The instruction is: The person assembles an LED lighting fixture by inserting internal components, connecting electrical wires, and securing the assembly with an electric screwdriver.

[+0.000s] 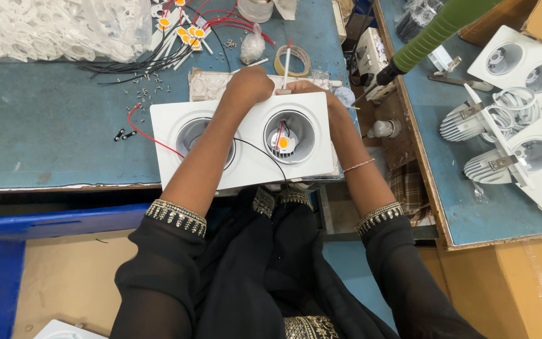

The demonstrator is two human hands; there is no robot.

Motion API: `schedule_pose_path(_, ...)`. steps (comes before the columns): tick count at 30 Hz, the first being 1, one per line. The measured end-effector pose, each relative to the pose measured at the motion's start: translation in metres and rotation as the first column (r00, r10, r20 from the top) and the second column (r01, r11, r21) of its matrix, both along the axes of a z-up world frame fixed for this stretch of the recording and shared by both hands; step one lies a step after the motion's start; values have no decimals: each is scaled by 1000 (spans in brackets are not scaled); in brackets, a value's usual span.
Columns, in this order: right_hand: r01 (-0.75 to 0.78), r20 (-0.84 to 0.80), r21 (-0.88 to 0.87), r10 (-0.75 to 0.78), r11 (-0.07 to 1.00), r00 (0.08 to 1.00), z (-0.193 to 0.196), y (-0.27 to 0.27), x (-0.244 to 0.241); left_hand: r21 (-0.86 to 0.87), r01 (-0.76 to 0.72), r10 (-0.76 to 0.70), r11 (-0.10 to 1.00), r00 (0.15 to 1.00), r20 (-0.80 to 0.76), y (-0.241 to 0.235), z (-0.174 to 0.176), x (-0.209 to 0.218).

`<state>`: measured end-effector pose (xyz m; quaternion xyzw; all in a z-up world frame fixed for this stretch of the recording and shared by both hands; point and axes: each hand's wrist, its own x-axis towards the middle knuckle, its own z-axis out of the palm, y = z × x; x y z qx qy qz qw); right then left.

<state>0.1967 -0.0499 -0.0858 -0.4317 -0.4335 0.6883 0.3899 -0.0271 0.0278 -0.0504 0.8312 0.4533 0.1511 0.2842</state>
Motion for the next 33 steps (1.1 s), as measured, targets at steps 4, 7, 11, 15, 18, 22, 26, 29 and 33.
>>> schedule_pose_path(4, -46, -118, 61, 53, 997, 992, -10, -2, -10, 24, -4, 2, 1000, 998, 55, 0, -2, -2)
schedule_pose_path(7, -46, -359, 80, 72, 996, 931, 9, -27, -30, 6, -22, 22, 1000, 999, 28, -5, 6, -4)
schedule_pose_path(11, -72, -245, 145, 106, 987, 964, 51, -45, -46, -12, -21, 21, 1000, 1000, -16, -12, 15, -6)
schedule_pose_path(15, -135, -208, 129, 160, 982, 965, 49, -30, -36, 10, -65, 64, 998, 997, 46, -13, 15, -7)
schedule_pose_path(18, -134, -84, 101, 142, 986, 986, 35, -16, -26, 10, -28, 28, 1000, 999, 19, -14, 14, -9)
schedule_pose_path(22, -108, 17, 110, 107, 988, 994, 24, -13, -14, 23, -56, 55, 998, 997, 47, -15, 14, -8)
schedule_pose_path(26, -94, -48, 112, 100, 989, 994, 10, -23, -16, 16, -47, 47, 999, 998, 38, -15, 14, -8)
schedule_pose_path(29, -65, -152, 117, 83, 991, 985, 4, -37, -22, 8, -45, 44, 999, 998, 40, -15, 14, -8)
schedule_pose_path(33, -74, -190, 128, 98, 989, 977, 12, -43, -34, 11, -46, 46, 999, 999, 24, -13, 15, -8)
